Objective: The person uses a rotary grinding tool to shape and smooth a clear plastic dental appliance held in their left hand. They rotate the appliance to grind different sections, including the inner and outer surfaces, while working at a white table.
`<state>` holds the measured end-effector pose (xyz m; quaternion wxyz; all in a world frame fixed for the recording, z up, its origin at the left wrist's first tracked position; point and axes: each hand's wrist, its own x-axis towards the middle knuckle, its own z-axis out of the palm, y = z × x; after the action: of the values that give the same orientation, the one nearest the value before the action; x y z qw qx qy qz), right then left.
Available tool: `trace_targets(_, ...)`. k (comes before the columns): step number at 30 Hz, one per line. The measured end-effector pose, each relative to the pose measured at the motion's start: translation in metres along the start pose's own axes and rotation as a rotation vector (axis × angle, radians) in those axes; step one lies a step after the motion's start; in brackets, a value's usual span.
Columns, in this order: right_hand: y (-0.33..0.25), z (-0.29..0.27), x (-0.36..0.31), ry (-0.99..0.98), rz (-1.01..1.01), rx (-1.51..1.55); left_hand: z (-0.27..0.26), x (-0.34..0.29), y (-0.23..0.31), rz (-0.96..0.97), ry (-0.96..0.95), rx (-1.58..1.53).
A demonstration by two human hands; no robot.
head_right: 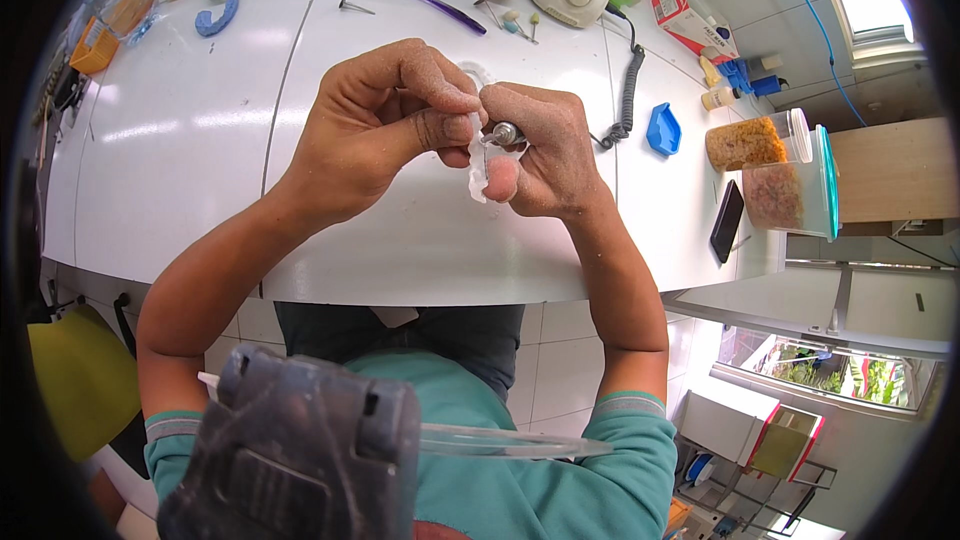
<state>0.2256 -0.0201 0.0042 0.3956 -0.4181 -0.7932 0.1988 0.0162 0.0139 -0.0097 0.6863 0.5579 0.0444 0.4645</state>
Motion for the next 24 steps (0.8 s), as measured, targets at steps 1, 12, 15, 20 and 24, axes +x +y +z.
trace_targets(1,0.001,0.0,-0.001,-0.001,0.001,0.0,0.0,0.0,0.0,-0.001,0.004,0.005)
trace_targets(12,0.006,-0.005,-0.002,0.017,0.035,-0.035,0.001,0.0,0.001,-0.008,-0.001,-0.013)
trace_targets(15,0.008,-0.013,0.0,0.066,0.052,0.016,0.002,-0.001,0.001,-0.019,-0.001,0.023)
trace_targets(20,-0.002,-0.033,-0.006,0.12,0.166,0.212,-0.003,0.0,-0.001,-0.001,0.007,0.111)
trace_targets(24,-0.026,-0.037,-0.002,0.033,0.192,0.18,-0.003,0.001,-0.004,-0.037,0.007,0.156)
